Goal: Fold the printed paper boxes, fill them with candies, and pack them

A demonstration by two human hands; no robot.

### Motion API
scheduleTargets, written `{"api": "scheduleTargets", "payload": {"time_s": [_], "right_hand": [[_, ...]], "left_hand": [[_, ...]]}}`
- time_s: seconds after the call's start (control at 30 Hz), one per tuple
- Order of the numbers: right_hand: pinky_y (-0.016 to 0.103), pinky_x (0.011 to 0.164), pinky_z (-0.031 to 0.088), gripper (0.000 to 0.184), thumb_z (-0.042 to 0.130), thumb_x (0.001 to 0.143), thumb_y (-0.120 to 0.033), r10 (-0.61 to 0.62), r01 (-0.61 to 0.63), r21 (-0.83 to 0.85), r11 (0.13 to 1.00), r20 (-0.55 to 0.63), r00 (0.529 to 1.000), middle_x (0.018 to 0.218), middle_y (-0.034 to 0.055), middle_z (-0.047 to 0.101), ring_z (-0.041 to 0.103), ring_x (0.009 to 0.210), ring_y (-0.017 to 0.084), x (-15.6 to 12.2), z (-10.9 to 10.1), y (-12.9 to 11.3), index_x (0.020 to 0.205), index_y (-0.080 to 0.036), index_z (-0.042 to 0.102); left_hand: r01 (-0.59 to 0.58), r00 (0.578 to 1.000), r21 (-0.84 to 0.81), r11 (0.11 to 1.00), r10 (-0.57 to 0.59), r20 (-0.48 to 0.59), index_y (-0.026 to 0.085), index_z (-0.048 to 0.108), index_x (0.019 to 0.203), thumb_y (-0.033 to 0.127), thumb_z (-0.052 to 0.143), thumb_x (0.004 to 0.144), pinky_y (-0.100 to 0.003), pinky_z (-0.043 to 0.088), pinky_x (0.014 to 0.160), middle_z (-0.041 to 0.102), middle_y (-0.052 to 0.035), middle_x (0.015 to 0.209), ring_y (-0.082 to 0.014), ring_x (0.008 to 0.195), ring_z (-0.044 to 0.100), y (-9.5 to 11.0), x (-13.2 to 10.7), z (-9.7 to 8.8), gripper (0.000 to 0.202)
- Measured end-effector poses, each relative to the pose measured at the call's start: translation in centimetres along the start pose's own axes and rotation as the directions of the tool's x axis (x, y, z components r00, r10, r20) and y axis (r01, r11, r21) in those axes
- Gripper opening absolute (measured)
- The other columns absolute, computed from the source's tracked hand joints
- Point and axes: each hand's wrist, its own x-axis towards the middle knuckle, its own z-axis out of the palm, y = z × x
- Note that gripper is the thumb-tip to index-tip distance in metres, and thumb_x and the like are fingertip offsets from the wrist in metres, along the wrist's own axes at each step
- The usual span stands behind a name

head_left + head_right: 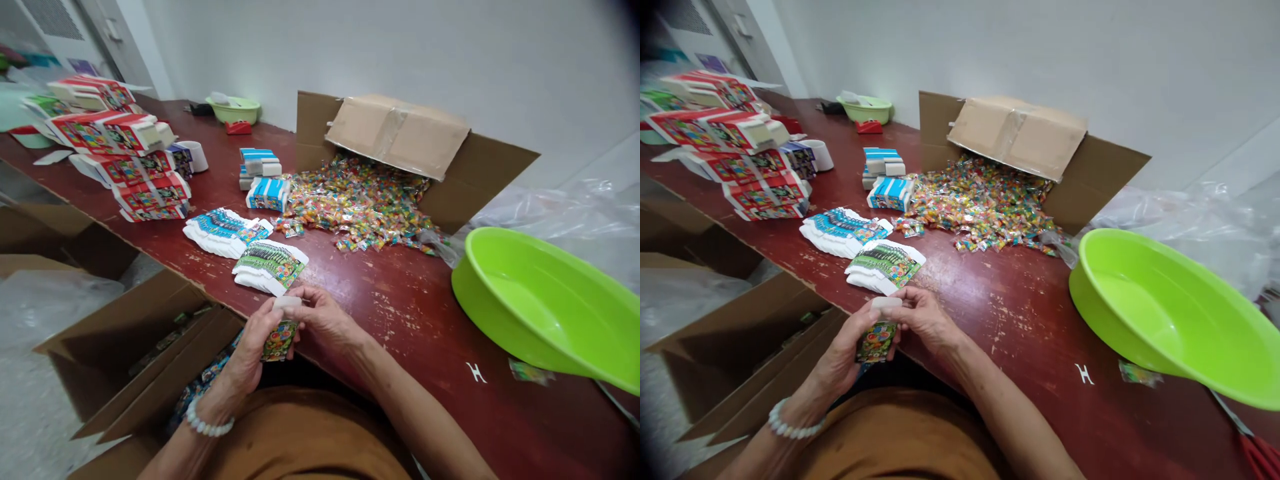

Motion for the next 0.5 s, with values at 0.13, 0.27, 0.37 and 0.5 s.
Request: {"api": "scheduleTargets", "payload": {"time_s": [0.13, 0.27, 0.37, 0.5], "right_hand": [[0.031, 0.064, 0.054, 0.027, 0.074, 0.08, -0.048, -0.328, 0.287, -0.364, 0.886, -0.056, 0.943, 0.077, 0.0035, 0.07, 0.064, 0.066, 0.017, -0.1, 0.0, -0.4, 0.08, -0.021, 0.069], [0.037, 0.086, 0.05, 0.021, 0.063, 0.09, -0.037, -0.451, 0.41, -0.626, 0.663, 0.102, 0.887, 0.084, 0.0067, 0.073, 0.066, 0.083, 0.02, -1.0, -0.3, -0.8, 0.085, -0.02, 0.074], [0.03, 0.067, 0.053, 0.023, 0.058, 0.093, -0.036, -0.313, 0.293, -0.543, 0.787, 0.056, 0.948, 0.08, 0.0042, 0.071, 0.065, 0.065, 0.015, -1.2, -0.2, -0.6, 0.086, -0.018, 0.071], [0.023, 0.046, 0.049, 0.024, 0.072, 0.081, -0.04, -0.121, 0.112, -0.291, 0.95, -0.013, 0.993, 0.085, 0.0034, 0.072, 0.061, 0.049, 0.011, -0.2, 0.1, -0.5, 0.079, -0.017, 0.066]], "left_hand": [[0.19, 0.981, -0.123, 0.974, -0.183, 0.068, 0.016, 0.062, 0.092, 0.055, 0.062, 0.086, -0.026, 0.051, 0.042, 0.067, -0.0051, 0.064, -0.017, 0.047, 0.061, 0.7, 0.1, 0.0, 0.039], [0.247, 0.969, -0.209, 0.946, -0.237, 0.073, 0.016, 0.06, 0.112, 0.055, 0.045, 0.095, -0.028, 0.051, 0.04, 0.065, -0.0041, 0.064, -0.0177, 0.046, 0.06, 1.3, 0.0, 0.1, 0.046], [0.176, 0.983, -0.191, 0.966, -0.182, -0.013, 0.015, 0.055, 0.125, 0.051, 0.044, 0.096, -0.025, 0.049, 0.04, 0.066, -0.0029, 0.065, -0.0164, 0.045, 0.059, 1.2, 0.0, 0.4, 0.047], [0.143, 0.989, -0.153, 0.978, -0.147, -0.015, 0.015, 0.054, 0.13, 0.056, 0.049, 0.093, -0.024, 0.049, 0.042, 0.068, -0.0032, 0.069, -0.0157, 0.046, 0.06, 0.6, 0.2, 0.6, 0.055]]}}
